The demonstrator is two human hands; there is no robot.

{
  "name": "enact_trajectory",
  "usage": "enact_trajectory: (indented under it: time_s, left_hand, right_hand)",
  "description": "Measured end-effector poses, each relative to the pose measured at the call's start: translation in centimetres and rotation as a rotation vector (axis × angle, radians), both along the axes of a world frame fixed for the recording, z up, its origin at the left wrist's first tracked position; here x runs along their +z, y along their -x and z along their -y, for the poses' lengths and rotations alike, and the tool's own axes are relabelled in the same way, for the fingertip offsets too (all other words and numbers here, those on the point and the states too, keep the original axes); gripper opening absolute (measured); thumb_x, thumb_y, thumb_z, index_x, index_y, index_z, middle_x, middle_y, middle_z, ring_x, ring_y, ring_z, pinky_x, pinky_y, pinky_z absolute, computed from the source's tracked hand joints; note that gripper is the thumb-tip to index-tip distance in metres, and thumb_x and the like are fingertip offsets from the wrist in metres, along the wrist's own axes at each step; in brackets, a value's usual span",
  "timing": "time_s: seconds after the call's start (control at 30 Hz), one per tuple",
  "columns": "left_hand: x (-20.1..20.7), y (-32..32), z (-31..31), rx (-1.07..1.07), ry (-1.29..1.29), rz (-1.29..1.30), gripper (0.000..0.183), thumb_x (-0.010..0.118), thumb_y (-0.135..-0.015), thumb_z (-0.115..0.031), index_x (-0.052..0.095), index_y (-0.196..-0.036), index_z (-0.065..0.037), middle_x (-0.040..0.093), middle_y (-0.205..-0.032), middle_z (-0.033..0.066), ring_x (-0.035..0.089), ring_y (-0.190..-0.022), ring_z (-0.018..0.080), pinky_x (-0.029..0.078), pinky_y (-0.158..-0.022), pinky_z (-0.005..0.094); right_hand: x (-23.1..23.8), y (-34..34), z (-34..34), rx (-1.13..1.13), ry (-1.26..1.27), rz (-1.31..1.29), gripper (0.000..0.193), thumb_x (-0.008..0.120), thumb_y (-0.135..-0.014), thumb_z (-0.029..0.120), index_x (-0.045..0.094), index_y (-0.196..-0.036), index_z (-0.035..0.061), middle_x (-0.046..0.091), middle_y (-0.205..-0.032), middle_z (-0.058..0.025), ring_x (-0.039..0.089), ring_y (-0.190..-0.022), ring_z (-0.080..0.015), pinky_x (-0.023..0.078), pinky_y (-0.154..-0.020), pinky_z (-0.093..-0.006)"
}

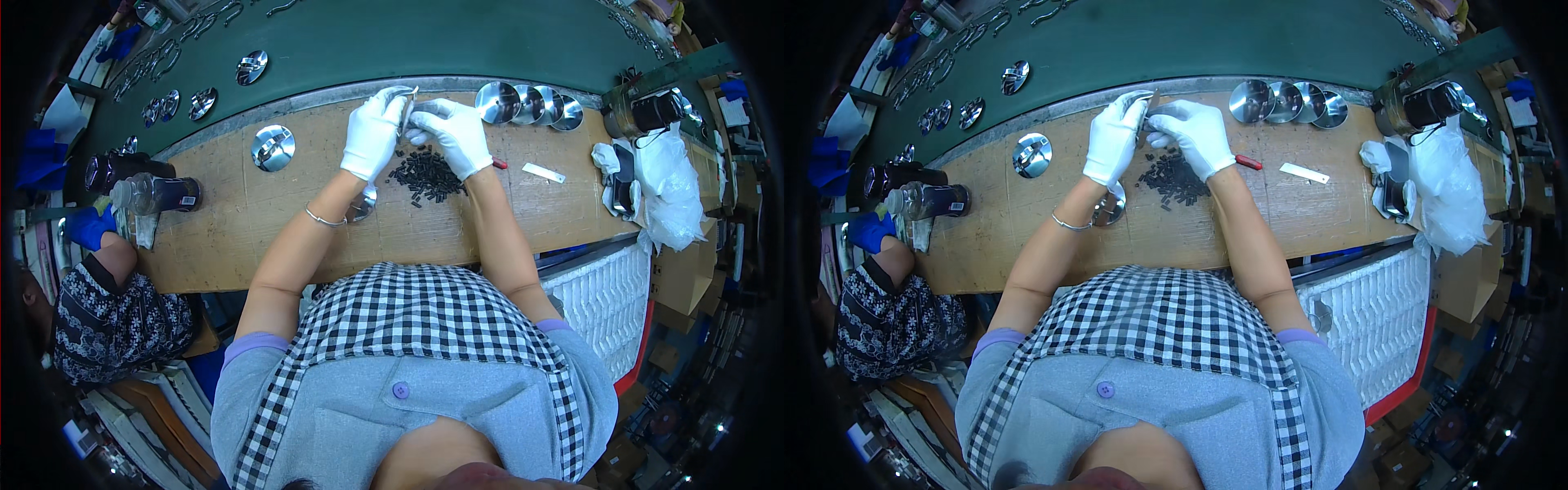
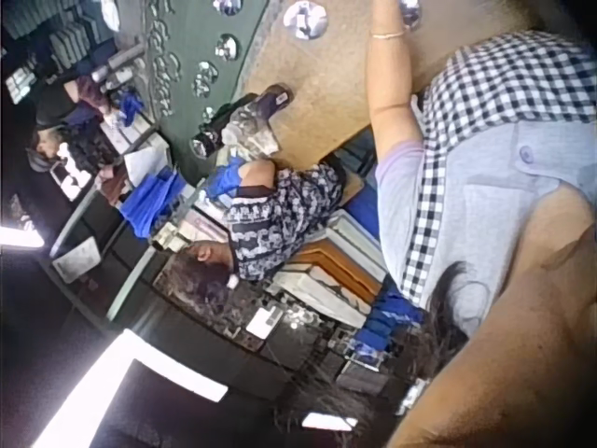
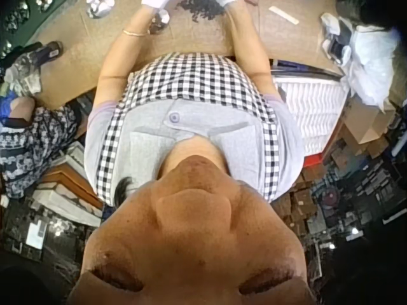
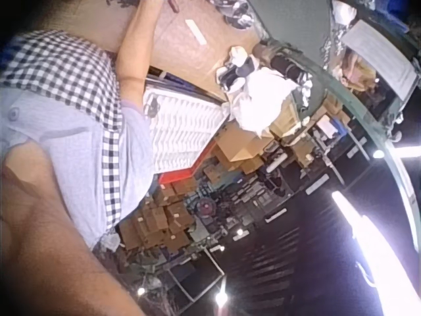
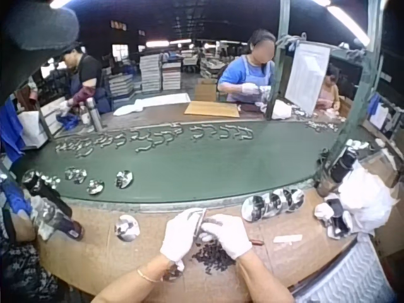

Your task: The person assembles small metal components by hand, inserting screws into circular metal plates on a factory workbench.

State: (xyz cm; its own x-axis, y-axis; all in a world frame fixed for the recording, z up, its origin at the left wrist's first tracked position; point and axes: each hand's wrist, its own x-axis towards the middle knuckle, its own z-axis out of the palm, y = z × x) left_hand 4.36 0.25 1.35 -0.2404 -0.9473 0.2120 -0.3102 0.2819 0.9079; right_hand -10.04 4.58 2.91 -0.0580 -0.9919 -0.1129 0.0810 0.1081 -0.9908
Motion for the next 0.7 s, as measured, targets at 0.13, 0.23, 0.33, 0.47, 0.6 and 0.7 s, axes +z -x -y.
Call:
enact_trajectory:
  time_s: [0.13, 0.23, 0.33, 0.47, 0.6, 0.7]
  left_hand:
    - [-1.8, 0.3, 1.0, -0.095, -0.204, -0.310, 0.031, 0.047, -0.097, -0.020, 0.061, -0.113, 0.003, 0.068, -0.103, 0.0115, 0.063, -0.089, 0.0129, 0.051, -0.076, 0.0287]
    - [0.8, 1.1, -0.4, -0.126, -0.440, -0.343, 0.032, 0.045, -0.098, -0.019, 0.060, -0.116, 0.002, 0.067, -0.105, 0.0116, 0.062, -0.092, 0.0148, 0.050, -0.080, 0.0297]
    - [0.2, 0.6, -0.3, -0.194, -0.328, -0.229, 0.034, 0.048, -0.096, -0.023, 0.060, -0.118, 0.000, 0.066, -0.105, 0.0119, 0.062, -0.092, 0.0190, 0.050, -0.081, 0.0320]
    - [0.1, -4.2, 0.3, -0.026, 0.023, 0.217, 0.041, 0.059, -0.089, -0.032, 0.061, -0.117, -0.003, 0.064, -0.111, 0.0138, 0.063, -0.097, 0.0242, 0.049, -0.081, 0.0344]
    - [2.5, -7.9, -3.6, -0.130, -0.014, 0.682, 0.049, 0.066, -0.082, -0.036, 0.060, -0.119, -0.005, 0.063, -0.099, 0.0124, 0.063, -0.089, 0.0258, 0.050, -0.078, 0.0355]
    - [1.4, -9.4, -7.4, -0.226, 0.006, 0.913, 0.054, 0.068, -0.080, -0.033, 0.054, -0.127, -0.009, 0.062, -0.099, 0.0111, 0.062, -0.088, 0.0282, 0.050, -0.076, 0.0358]
  right_hand:
    - [-1.9, 2.5, 0.9, -0.223, 0.110, 0.120, 0.038, 0.058, -0.092, 0.028, 0.059, -0.110, -0.0050, 0.066, -0.082, -0.0109, 0.063, -0.065, -0.0142, 0.050, -0.057, -0.0233]
    - [-1.2, 2.7, -0.2, -0.255, 0.061, -0.102, 0.031, 0.057, -0.093, 0.022, 0.059, -0.110, -0.0038, 0.065, -0.085, -0.0105, 0.061, -0.063, -0.0143, 0.049, -0.055, -0.0225]
    - [0.0, 3.0, -1.5, -0.036, -0.072, -0.047, 0.029, 0.064, -0.088, 0.024, 0.063, -0.097, -0.0031, 0.063, -0.073, -0.0088, 0.058, -0.053, -0.0111, 0.044, -0.048, -0.0231]
    - [1.2, 11.1, -2.7, -0.518, 0.289, -0.564, 0.018, 0.057, -0.090, 0.014, 0.066, -0.092, -0.0017, 0.062, -0.081, -0.0070, 0.059, -0.052, -0.0121, 0.048, -0.047, -0.0245]
    - [0.5, 25.7, -4.8, -1.183, 0.140, -0.768, 0.023, 0.063, -0.085, 0.018, 0.067, -0.092, -0.0036, 0.064, -0.065, -0.0114, 0.060, -0.055, -0.0171, 0.046, -0.050, -0.0328]
    - [-1.0, 30.3, -4.0, -1.030, -0.237, -1.123, 0.026, 0.062, -0.084, 0.021, 0.067, -0.089, -0.0034, 0.067, -0.073, -0.0179, 0.065, -0.066, -0.0294, 0.050, -0.064, -0.0383]
